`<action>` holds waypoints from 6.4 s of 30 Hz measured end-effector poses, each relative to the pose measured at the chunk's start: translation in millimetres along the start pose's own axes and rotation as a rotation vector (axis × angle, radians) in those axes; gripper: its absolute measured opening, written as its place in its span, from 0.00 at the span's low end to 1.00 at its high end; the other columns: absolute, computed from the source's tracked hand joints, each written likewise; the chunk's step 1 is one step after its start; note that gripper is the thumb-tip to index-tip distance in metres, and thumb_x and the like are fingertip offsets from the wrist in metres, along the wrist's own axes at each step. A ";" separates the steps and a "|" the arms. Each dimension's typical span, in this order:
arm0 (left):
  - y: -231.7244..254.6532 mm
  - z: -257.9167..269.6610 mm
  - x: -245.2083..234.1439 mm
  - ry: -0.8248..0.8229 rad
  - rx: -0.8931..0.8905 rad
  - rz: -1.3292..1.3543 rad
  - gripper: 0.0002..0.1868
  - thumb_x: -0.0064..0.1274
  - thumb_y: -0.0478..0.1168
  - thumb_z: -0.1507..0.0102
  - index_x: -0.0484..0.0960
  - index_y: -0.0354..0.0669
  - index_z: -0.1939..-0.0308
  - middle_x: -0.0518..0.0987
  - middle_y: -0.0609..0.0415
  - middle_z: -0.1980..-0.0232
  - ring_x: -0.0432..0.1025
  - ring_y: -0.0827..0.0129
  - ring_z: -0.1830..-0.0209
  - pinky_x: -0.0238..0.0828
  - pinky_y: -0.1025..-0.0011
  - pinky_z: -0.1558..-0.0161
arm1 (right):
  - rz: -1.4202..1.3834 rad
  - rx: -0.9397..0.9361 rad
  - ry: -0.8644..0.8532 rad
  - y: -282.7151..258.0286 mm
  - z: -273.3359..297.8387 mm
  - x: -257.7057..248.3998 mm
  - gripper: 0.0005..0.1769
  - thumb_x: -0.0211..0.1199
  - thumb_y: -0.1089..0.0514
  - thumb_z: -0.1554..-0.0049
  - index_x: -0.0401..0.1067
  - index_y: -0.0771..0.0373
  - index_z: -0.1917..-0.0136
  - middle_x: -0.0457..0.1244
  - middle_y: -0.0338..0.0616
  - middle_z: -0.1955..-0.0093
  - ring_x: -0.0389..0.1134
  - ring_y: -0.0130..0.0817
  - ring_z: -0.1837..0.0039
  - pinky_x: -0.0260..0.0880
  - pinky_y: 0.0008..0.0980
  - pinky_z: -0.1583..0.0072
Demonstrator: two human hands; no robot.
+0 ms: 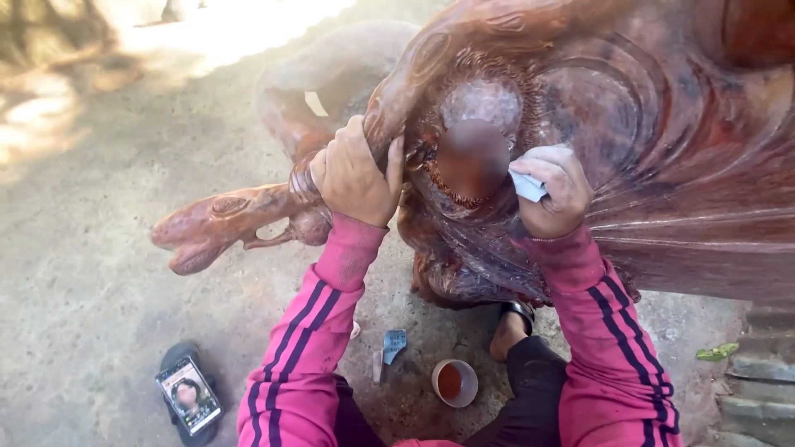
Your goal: Sanding an intricate wooden sculpture by hand using small pieces of sandpaper to smooth the surface.
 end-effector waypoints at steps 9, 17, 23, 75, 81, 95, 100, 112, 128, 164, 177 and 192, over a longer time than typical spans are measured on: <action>3.1 -2.8 -2.5 0.008 -0.014 0.009 0.27 0.49 0.60 0.32 0.74 0.40 0.43 0.71 0.55 0.62 0.70 0.62 0.67 0.62 0.65 0.56 | 0.056 -0.044 0.051 -11.5 -2.5 9.8 0.03 0.72 0.67 0.42 0.85 0.64 0.58 0.68 0.47 0.63 0.68 0.41 0.66 0.72 0.37 0.60; 2.7 -1.9 -1.8 0.012 -0.012 0.008 0.27 0.48 0.60 0.32 0.75 0.39 0.44 0.71 0.55 0.62 0.71 0.62 0.66 0.62 0.65 0.55 | 0.209 -0.079 0.092 -13.0 -12.1 21.3 0.03 0.72 0.62 0.40 0.85 0.61 0.56 0.64 0.40 0.64 0.64 0.35 0.65 0.71 0.34 0.57; 0.9 -3.0 -6.7 -0.012 0.009 0.022 0.27 0.49 0.59 0.31 0.74 0.39 0.43 0.71 0.54 0.62 0.71 0.61 0.66 0.63 0.65 0.55 | 0.156 0.115 -0.029 -18.0 4.3 8.3 0.06 0.72 0.68 0.43 0.83 0.58 0.57 0.67 0.42 0.62 0.68 0.42 0.64 0.70 0.34 0.57; 1.9 1.2 0.9 -0.019 -0.022 0.013 0.28 0.51 0.60 0.33 0.74 0.40 0.42 0.72 0.54 0.61 0.71 0.61 0.66 0.62 0.63 0.54 | 0.158 0.454 0.042 -24.5 29.8 22.8 0.04 0.74 0.61 0.44 0.79 0.62 0.56 0.67 0.47 0.68 0.68 0.45 0.67 0.67 0.32 0.61; 1.8 -1.5 -2.0 -0.003 -0.009 0.002 0.28 0.49 0.60 0.31 0.74 0.40 0.42 0.72 0.54 0.61 0.70 0.62 0.66 0.62 0.65 0.55 | 0.054 0.493 -0.001 -11.1 31.5 11.6 0.05 0.73 0.65 0.44 0.77 0.64 0.58 0.65 0.51 0.69 0.65 0.41 0.69 0.62 0.33 0.63; 0.4 0.4 -2.0 -0.019 0.006 0.016 0.28 0.51 0.59 0.32 0.73 0.39 0.42 0.72 0.53 0.61 0.70 0.61 0.66 0.61 0.64 0.55 | 0.077 0.225 -0.136 12.8 35.6 -6.2 0.02 0.72 0.65 0.41 0.80 0.62 0.57 0.72 0.44 0.60 0.72 0.47 0.61 0.72 0.35 0.56; 0.6 1.4 1.9 -0.009 -0.003 0.003 0.28 0.50 0.60 0.32 0.74 0.39 0.42 0.72 0.54 0.61 0.71 0.62 0.66 0.61 0.64 0.55 | 0.079 0.142 -0.073 18.9 40.1 10.3 0.02 0.72 0.63 0.42 0.80 0.61 0.57 0.73 0.42 0.59 0.73 0.43 0.61 0.73 0.35 0.55; 1.5 0.1 -1.7 -0.010 -0.008 0.014 0.28 0.53 0.59 0.33 0.74 0.39 0.43 0.72 0.54 0.62 0.71 0.61 0.65 0.61 0.64 0.55 | -0.061 0.281 -0.194 10.2 23.4 -3.4 0.00 0.70 0.63 0.42 0.80 0.61 0.55 0.72 0.42 0.59 0.73 0.45 0.59 0.72 0.34 0.53; 1.0 -0.1 1.7 -0.004 -0.004 -0.037 0.29 0.44 0.62 0.30 0.74 0.41 0.42 0.71 0.54 0.61 0.71 0.61 0.64 0.63 0.65 0.53 | 0.156 0.573 0.037 -16.1 42.6 13.6 0.03 0.73 0.61 0.46 0.79 0.58 0.58 0.68 0.47 0.63 0.70 0.50 0.61 0.69 0.34 0.56; 3.9 -2.5 -8.1 -0.055 -0.025 0.023 0.28 0.49 0.59 0.31 0.74 0.38 0.43 0.72 0.51 0.61 0.72 0.57 0.63 0.63 0.63 0.51 | -0.183 0.765 0.132 -12.2 -5.3 16.8 0.05 0.64 0.65 0.38 0.71 0.71 0.52 0.64 0.44 0.69 0.63 0.27 0.66 0.64 0.27 0.61; 4.0 -3.4 -8.8 -0.070 -0.015 0.024 0.29 0.49 0.60 0.31 0.73 0.37 0.42 0.72 0.50 0.60 0.72 0.55 0.63 0.64 0.63 0.52 | 0.154 0.524 -0.043 11.6 7.3 -0.6 0.06 0.69 0.66 0.43 0.79 0.58 0.52 0.67 0.43 0.58 0.72 0.47 0.54 0.71 0.38 0.49; 6.9 -6.5 -11.2 -0.048 -0.033 0.019 0.27 0.48 0.59 0.30 0.73 0.38 0.42 0.72 0.52 0.61 0.72 0.58 0.63 0.63 0.64 0.50 | 0.121 0.393 -0.184 25.6 20.9 -8.5 0.12 0.66 0.72 0.45 0.78 0.59 0.51 0.66 0.43 0.56 0.72 0.51 0.51 0.72 0.44 0.47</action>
Point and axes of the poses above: each hand's wrist, its own z-axis away from the middle knuckle, its own x-axis out of the palm, y = z × x, the point moved 1 cm from there along -z, towards the middle knuckle
